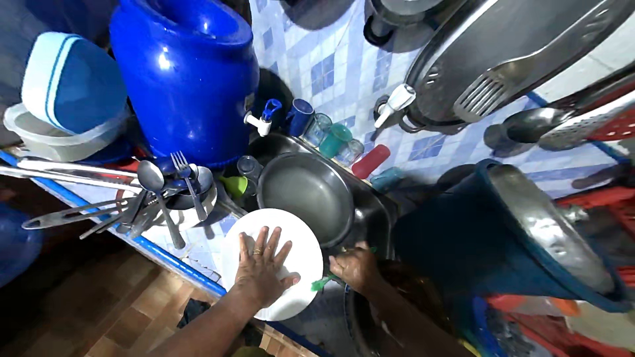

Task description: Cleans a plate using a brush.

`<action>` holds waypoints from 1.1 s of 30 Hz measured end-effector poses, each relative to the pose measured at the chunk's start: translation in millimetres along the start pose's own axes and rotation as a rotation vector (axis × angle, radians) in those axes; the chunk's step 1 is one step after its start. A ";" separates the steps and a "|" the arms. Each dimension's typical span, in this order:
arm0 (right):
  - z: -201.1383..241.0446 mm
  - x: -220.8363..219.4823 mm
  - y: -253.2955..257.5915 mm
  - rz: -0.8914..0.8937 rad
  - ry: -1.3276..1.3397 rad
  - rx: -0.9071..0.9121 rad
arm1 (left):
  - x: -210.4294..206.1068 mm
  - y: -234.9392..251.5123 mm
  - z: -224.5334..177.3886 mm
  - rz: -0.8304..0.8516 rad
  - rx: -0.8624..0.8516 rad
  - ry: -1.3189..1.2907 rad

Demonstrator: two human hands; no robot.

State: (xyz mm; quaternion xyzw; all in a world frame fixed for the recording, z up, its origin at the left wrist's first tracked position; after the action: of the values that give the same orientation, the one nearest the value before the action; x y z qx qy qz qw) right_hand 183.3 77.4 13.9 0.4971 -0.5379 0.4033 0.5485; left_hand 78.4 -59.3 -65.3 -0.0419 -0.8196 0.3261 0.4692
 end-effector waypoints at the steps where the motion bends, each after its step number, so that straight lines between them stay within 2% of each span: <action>1: -4.3 1.7 -0.3 0.012 0.023 -0.008 | -0.2 0.3 -0.4 0.006 0.000 -0.004; 3: -21.3 3.8 -0.6 0.126 0.066 -0.151 | -6.0 -0.3 -2.2 0.007 -0.005 0.002; 4: -25.6 4.2 -1.3 0.102 0.047 -0.171 | -7.6 -0.6 -2.8 -0.001 -0.007 0.007; 7: -0.4 6.4 -7.6 -0.078 -0.020 0.014 | -3.6 -0.7 -1.5 -0.007 0.000 0.022; 8: 1.0 6.4 -8.5 -0.082 -0.011 0.037 | -1.9 -0.6 -1.6 -0.006 0.000 0.017; 11: -18.4 5.3 -8.1 0.086 0.068 -0.134 | -6.6 -0.4 -2.3 0.006 -0.005 -0.002; 12: -21.6 4.4 -8.0 0.053 0.057 -0.144 | -7.7 0.2 -1.9 0.007 -0.002 0.007; 15: -7.6 2.0 -8.1 -0.057 0.033 -0.020 | -3.1 0.9 0.4 -0.001 0.004 0.025; 18: -23.1 0.2 -7.7 0.076 0.102 -0.104 | -4.0 0.5 -1.6 0.014 0.007 0.020; 20: -23.6 2.2 -8.1 0.021 0.086 -0.105 | -6.5 1.1 -2.1 0.008 0.010 0.028; 23: -4.3 0.8 -7.2 -0.053 0.068 0.020 | -3.0 1.6 0.0 0.010 0.014 0.036; 26: -19.8 -1.7 -6.3 0.061 0.126 -0.080 | -4.6 -0.1 -2.1 0.012 0.008 0.015; 27: -21.3 -2.1 -6.0 0.034 0.100 -0.081 | -5.4 -0.8 -2.4 0.014 0.005 0.009; 30: -6.2 -0.9 -4.3 -0.052 0.035 0.040 | -2.9 -0.9 -1.0 0.021 0.006 -0.001; 33: -23.6 7.1 -3.7 0.061 0.002 -0.031 | -3.4 -0.2 -1.3 0.034 0.013 0.011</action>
State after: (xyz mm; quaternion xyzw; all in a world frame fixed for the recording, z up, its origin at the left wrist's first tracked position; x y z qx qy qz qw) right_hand 192.1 99.1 22.2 0.4714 -0.5585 0.4120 0.5442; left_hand 81.4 -60.1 -67.3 -0.0544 -0.8141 0.3390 0.4684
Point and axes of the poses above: each hand's wrist, its own y-axis towards the middle knuckle, its own x-axis out of the back of the hand, z = x × y, the point moved 10 cm from there along y, towards the middle knuckle, and after that the axes turned 11 degrees about z, right-handed, at the moved point
